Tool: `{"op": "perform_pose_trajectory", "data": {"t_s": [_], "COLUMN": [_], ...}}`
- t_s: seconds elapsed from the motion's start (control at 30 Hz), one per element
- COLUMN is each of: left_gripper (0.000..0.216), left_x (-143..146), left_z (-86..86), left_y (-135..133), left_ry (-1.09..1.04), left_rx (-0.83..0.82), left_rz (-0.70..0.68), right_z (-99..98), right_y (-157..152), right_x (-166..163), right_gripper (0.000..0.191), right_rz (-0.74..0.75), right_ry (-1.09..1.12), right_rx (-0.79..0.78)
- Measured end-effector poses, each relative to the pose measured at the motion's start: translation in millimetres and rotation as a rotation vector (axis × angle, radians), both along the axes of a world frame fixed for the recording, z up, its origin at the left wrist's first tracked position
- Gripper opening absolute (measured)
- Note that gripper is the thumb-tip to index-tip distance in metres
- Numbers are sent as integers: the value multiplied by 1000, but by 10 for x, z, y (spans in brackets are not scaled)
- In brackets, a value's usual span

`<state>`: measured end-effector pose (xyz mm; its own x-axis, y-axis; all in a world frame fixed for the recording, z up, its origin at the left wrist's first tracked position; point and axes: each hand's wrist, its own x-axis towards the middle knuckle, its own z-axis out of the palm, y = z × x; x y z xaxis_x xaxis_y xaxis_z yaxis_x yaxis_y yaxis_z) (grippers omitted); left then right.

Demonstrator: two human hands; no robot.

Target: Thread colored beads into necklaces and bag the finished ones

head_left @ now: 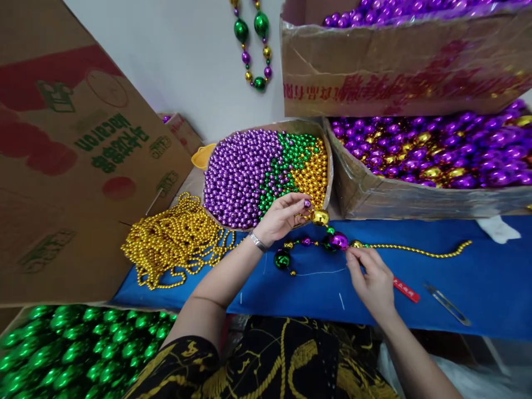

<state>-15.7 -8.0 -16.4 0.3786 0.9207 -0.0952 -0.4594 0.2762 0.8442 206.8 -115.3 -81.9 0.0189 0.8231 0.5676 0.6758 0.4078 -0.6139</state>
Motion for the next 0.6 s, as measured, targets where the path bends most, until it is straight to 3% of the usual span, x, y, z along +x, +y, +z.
{"op": "perform_pose_trajectory", "data": {"t_s": [0.2, 0.5, 0.6], "left_gripper": [28, 31, 30], "left_x": [35, 18, -4], "left_z": [-10, -65, -64], "left_y": [-56, -68, -56], "left_ry": [-33, 97, 183], "left_rx": [4, 89, 191], "left_rz": [-4, 77, 93], "right_z": [21, 33, 22], "right_y": [-32, -43, -50], "right_x": [14, 28, 35], "right_gripper": [13, 14, 16], "right_rz": [1, -9, -14], "right_ry": [-33, -43, -55], "right_rx": [41, 37, 22]}}
